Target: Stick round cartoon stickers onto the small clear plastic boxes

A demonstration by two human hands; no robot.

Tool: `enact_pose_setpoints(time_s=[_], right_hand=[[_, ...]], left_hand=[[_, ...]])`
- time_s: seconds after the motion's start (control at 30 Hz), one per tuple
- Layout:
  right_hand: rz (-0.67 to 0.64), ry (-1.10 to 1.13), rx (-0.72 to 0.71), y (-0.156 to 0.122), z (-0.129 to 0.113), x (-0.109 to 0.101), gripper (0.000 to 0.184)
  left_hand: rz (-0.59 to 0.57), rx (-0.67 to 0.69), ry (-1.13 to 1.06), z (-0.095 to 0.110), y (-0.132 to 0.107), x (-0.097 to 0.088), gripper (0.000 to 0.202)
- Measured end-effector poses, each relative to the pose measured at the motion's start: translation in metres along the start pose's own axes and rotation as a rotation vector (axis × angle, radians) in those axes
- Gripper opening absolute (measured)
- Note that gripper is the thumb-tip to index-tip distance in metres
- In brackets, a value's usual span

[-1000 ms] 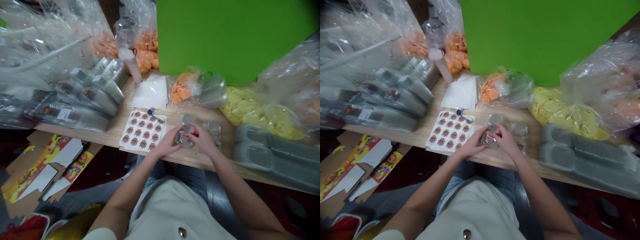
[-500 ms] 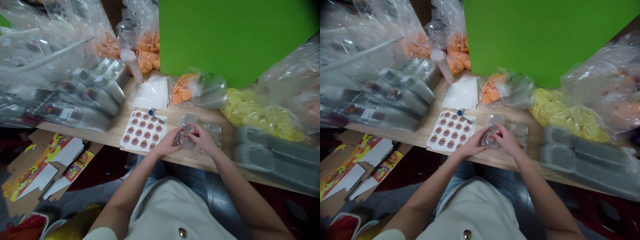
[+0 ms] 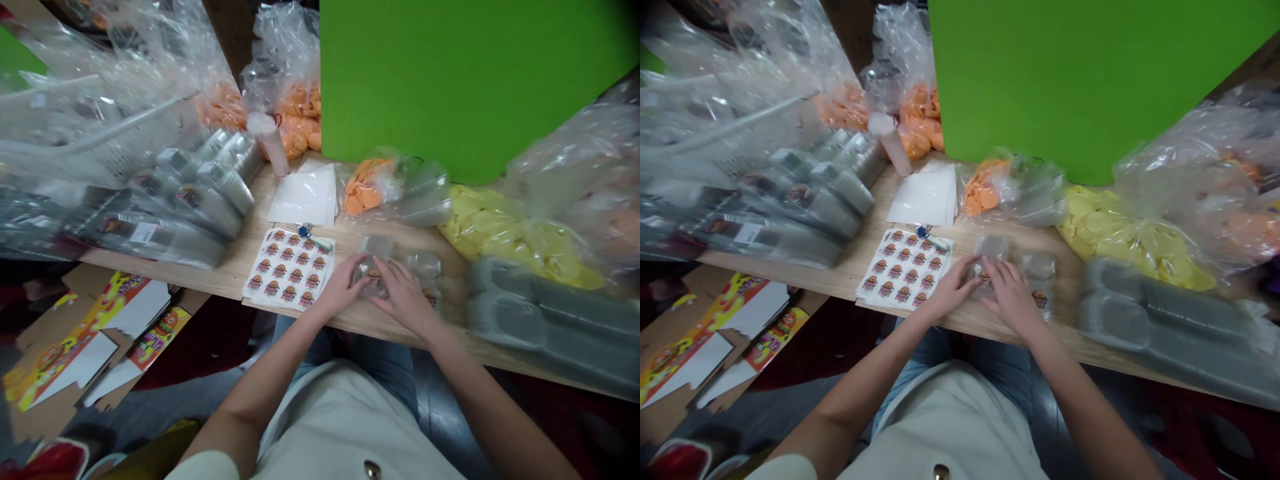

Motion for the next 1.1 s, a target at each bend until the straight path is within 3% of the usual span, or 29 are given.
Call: enact_pose_setpoints(time_s=[0.1,0.13,0.17,0.23,0.33,0.4,0.5,0.6,0.7,0.8,0.9,1.0,1.1], right_hand=[[0.031,0.121,0.034,0.000,0.001,-0.001,0.071],[0.072,0.178,0.053,-0.001,0.001,-0.003,0.072],[0.108,0.232,0.065,-0.002,0.000,-0.007,0.074],[0.124,0.303,0.050,-0.007,-0.006,-0.013,0.074],[0.072,0.280,0.006,-0.021,-0.014,-0.026,0.069],[0.027,0.205,-0.006,-0.035,-0.011,-0.036,0.063],[-0.027,0.051,0.025,-0.060,0.014,-0.046,0.056],[-0.073,-0.059,0.060,-0.084,0.047,-0.046,0.048],[-0.048,-0.113,0.051,-0.087,0.051,-0.041,0.050],[0.013,-0.095,-0.022,-0.058,0.003,-0.022,0.055],[-0.178,0.054,-0.310,-0.019,-0.077,0.032,0.048],[-0.168,0.065,-0.365,0.007,-0.128,0.085,0.043],[-0.159,0.104,-0.337,0.012,-0.145,0.115,0.036]], left_hand=[[0.284,-0.230,-0.077,-0.001,-0.013,-0.029,0.030],[0.301,-0.349,-0.171,-0.003,-0.018,-0.033,0.029],[0.248,-0.467,-0.308,-0.005,-0.022,-0.031,0.031],[0.023,-0.635,-0.631,-0.001,-0.027,-0.014,0.035],[-0.201,-0.677,-0.868,0.015,-0.024,0.014,0.038],[-0.235,-0.591,-0.727,0.025,-0.019,0.026,0.034],[-0.140,-0.291,-0.209,0.038,-0.016,0.025,0.033],[0.077,-0.058,0.256,0.035,-0.034,0.000,0.031],[0.268,-0.094,0.468,0.003,-0.075,-0.040,0.025],[0.543,-0.323,0.479,-0.037,-0.131,-0.085,0.020],[0.740,-0.627,0.193,-0.071,-0.178,-0.106,0.022],[0.720,-0.898,-0.416,-0.092,-0.196,-0.090,0.031],[0.629,-0.979,-0.820,-0.089,-0.190,-0.069,0.038]])
Point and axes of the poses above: each hand's wrist, its own y-axis towards the middle knuckle, its own x-axis out of the palm, z = x × y, the point moved 5 cm from there along y, towards the middle knuckle, and after that the axes turned 4 degrees about -x, right-handed, at the moved point
